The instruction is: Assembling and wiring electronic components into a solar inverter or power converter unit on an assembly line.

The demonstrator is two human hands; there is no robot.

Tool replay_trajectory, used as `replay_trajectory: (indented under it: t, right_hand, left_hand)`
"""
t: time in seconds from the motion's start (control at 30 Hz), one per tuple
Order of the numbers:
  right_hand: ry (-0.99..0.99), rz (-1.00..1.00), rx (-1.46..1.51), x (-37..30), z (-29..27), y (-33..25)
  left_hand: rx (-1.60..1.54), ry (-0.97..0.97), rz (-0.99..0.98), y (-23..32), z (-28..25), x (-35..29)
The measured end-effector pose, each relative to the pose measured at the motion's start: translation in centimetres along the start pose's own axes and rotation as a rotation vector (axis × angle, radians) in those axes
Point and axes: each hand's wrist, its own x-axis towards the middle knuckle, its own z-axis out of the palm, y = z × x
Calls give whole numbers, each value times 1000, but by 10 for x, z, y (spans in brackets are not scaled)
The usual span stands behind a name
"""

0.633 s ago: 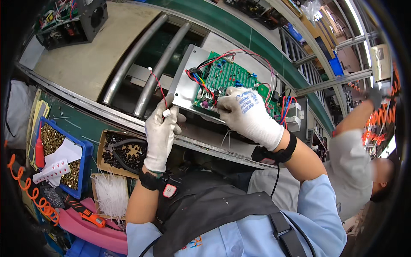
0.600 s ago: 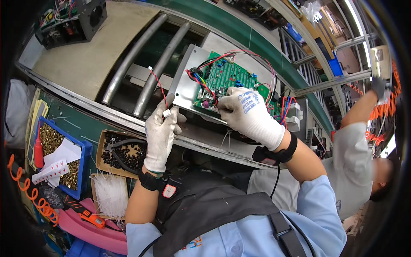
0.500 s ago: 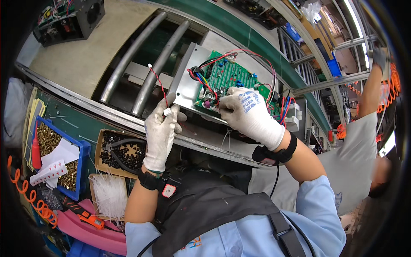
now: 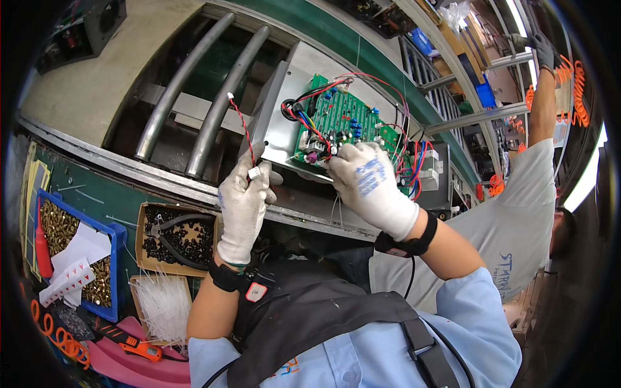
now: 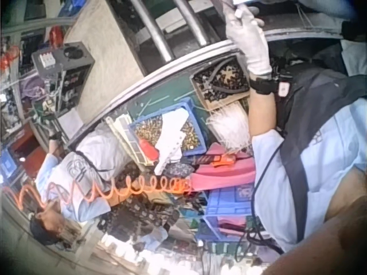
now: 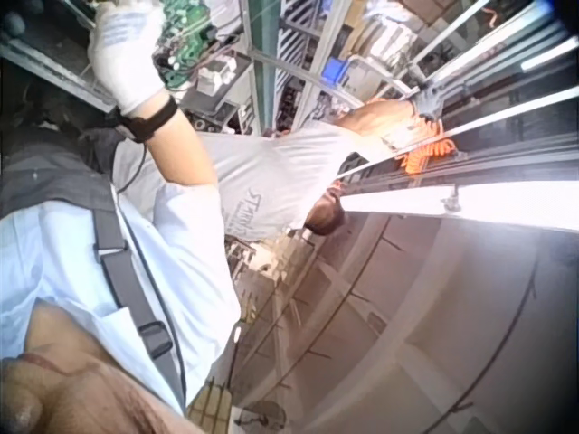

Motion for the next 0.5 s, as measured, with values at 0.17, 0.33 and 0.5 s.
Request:
replay_trajectory:
  t: [0.17, 0.33, 0.5]
  right_hand:
    - [-45, 15, -85, -2, 1, -2]
    - [310, 232, 732, -33, -30, 7]
    - [239, 435, 2046, -50, -28, 26]
  left_hand:
    - [42, -20, 9, 0, 6, 0]
    - [534, -311, 420, 0, 19, -31]
    - [848, -550, 396, -1, 58, -42]
